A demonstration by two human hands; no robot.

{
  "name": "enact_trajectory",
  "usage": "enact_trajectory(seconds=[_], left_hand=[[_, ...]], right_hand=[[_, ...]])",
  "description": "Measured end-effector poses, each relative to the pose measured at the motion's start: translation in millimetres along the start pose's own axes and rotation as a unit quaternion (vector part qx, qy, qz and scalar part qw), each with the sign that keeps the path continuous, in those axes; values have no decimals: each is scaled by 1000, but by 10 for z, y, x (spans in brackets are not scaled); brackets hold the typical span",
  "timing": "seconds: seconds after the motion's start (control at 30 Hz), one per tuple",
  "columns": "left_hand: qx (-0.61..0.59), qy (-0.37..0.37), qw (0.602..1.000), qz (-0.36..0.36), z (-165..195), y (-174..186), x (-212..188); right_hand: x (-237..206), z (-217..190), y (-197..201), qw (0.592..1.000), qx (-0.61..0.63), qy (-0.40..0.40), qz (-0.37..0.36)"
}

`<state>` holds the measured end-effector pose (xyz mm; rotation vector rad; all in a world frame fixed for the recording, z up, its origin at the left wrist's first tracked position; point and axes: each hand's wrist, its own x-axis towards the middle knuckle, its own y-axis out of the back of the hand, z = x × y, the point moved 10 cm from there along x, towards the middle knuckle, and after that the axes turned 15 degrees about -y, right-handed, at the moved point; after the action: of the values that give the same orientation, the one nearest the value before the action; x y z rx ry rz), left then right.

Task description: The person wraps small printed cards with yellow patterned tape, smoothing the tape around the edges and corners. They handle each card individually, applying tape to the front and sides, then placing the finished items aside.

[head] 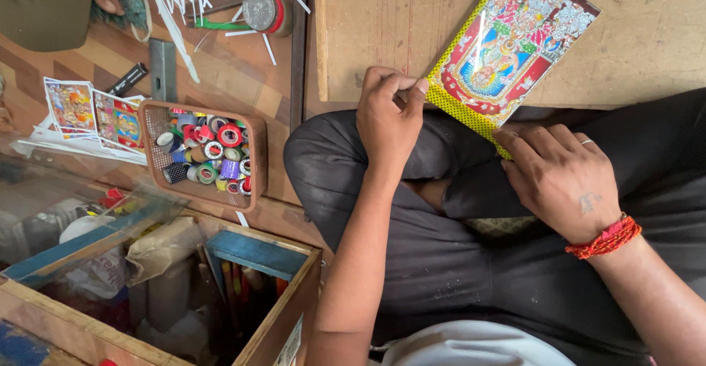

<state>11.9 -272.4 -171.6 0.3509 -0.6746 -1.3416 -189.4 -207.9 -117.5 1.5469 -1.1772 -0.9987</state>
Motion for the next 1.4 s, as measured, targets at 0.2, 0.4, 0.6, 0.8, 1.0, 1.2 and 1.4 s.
enact_trajectory(seconds=[0.2,0.4,0.6,0.8,1.0,1.2,1.4], left_hand=[[8,-6,1000,0,3,0,7],[10,5,1000,1,-15,-27,-40],[46,-8,999,9,61,43,-98],[49,-1,999,2,96,80,-119],[62,-26,998,16,127,115,-130],[142,-97,985,30,287,183,-189],[169,-152,974,-22,569,49,-288]], right_hand=[[10,6,-15,1000,6,-2,0],[-29,28,-36,1000,1,-10,-9],[-16,-25,141,999,48,-21,13],[421,-149,289,996,-52,22,63],[552,-170,260,997,-73,11,2],[534,-125,203,999,-27,3,-37],[498,-100,178,999,-6,26,-31]])
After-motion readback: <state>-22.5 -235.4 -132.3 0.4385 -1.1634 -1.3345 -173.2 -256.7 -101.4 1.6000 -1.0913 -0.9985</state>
